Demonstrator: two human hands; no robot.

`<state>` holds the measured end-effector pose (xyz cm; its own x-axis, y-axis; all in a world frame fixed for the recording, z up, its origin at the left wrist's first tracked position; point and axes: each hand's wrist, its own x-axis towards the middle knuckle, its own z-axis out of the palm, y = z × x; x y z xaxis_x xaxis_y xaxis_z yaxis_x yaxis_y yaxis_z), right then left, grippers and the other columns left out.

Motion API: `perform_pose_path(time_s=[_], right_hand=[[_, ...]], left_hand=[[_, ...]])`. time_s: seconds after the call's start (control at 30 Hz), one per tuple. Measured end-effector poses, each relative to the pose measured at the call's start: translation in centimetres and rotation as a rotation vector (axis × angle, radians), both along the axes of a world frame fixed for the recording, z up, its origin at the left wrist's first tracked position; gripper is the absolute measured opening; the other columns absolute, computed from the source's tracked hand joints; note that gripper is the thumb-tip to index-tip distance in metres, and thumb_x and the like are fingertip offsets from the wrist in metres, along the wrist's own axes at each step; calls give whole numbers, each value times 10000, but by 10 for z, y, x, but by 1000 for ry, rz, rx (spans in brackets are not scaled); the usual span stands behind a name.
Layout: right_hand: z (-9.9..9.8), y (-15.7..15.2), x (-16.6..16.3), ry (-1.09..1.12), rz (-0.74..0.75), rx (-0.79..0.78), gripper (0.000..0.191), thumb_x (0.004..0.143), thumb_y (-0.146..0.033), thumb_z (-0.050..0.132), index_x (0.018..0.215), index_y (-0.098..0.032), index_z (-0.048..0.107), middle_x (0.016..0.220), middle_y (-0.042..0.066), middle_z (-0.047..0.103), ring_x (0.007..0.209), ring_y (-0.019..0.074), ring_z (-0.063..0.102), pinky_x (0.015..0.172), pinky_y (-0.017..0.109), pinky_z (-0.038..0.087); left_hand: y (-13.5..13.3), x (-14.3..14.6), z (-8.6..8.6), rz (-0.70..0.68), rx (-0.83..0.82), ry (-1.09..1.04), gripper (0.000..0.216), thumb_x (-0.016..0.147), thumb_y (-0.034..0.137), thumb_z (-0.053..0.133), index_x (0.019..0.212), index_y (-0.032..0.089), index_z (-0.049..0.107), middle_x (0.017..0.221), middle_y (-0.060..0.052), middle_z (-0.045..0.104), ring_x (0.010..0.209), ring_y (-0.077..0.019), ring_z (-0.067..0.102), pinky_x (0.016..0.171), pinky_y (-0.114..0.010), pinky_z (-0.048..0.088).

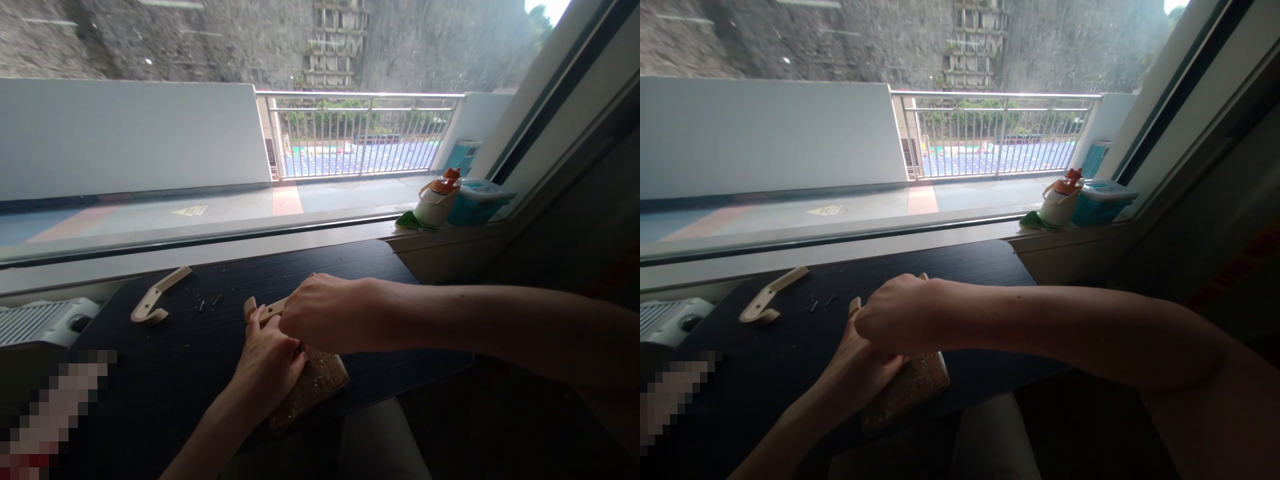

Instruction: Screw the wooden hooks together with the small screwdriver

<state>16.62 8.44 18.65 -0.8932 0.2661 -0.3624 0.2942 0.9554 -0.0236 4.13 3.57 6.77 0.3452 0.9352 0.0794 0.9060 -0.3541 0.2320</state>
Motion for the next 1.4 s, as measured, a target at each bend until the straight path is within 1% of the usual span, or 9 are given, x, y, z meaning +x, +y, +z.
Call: perform_pose_path(time_s=[0.23, 0.4, 0.5, 0.57, 0.73, 0.83, 0.93, 1.1, 1.4], right_hand=[[-14, 5, -4, 2, -67, 22, 133, 805, -116, 497, 769, -128, 625, 808, 63, 672, 768, 212, 629, 530, 282, 379], [-4, 5, 1, 54, -50, 14, 187, 757, -139, 564, 929, -121, 635, 824, 61, 677, 768, 200, 628, 504, 259, 352], [6, 2, 2, 39, 13, -6, 150, 717, -53, 558, 822, -101, 654, 731, 56, 661, 719, 175, 613, 483, 256, 324], [8, 0, 2, 46, 60, -14, 152, 720, -10, 525, 731, -94, 651, 713, 57, 652, 691, 157, 598, 482, 263, 313], [1, -3, -3, 51, 29, 13, 173, 761, -14, 496, 714, -80, 649, 746, 82, 658, 706, 172, 597, 497, 280, 324], [-5, -1, -3, 63, -11, 18, 172, 789, -64, 492, 735, -99, 651, 757, 77, 664, 700, 185, 606, 493, 277, 332], [-7, 0, -2, 31, -59, 31, 166, 803, -96, 494, 732, -112, 643, 769, 71, 668, 721, 202, 616, 506, 279, 357], [-7, -3, 1, 32, -38, 36, 183, 814, -97, 478, 701, -113, 621, 721, 71, 661, 729, 203, 621, 530, 278, 384], [2, -1, 2, 39, -39, -32, 120, 772, -93, 542, 834, -117, 642, 855, 63, 679, 772, 185, 628, 511, 258, 352]], left_hand=[[0, 1, 3, -10, -12, -31, 188, 759, 160, 519, 712, 246, 679, 867, -4, 734, 976, -237, 601, 1043, -568, 160], [0, 1, 3, -9, 1, -16, 189, 761, 161, 516, 703, 229, 682, 832, -18, 730, 980, -247, 603, 1036, -575, 192], [0, 0, 3, 25, -3, 4, 183, 767, 180, 514, 706, 201, 685, 881, -62, 725, 963, -267, 610, 968, -541, 326], [-1, 0, 3, 27, -6, -1, 173, 755, 164, 525, 778, 203, 693, 919, -66, 723, 966, -273, 611, 950, -530, 357], [-1, 0, 5, 14, -9, -63, 266, 771, 153, 524, 970, 253, 669, 1034, -38, 710, 1049, -280, 578, 1028, -596, 225], [0, 0, 6, 4, -15, -69, 232, 762, 151, 529, 898, 257, 685, 1061, -27, 704, 1070, -283, 568, 1046, -610, 155], [0, -1, 5, -9, -14, -42, 192, 764, 168, 528, 805, 251, 697, 1004, -26, 719, 1043, -282, 580, 1036, -595, 185], [1, 0, 5, -10, -18, -3, 182, 764, 194, 543, 802, 244, 714, 881, -34, 733, 971, -272, 603, 1031, -564, 222], [2, -2, 3, -19, -19, -5, 181, 788, 220, 533, 706, 242, 693, 819, -26, 733, 933, -254, 613, 1049, -592, 158]])
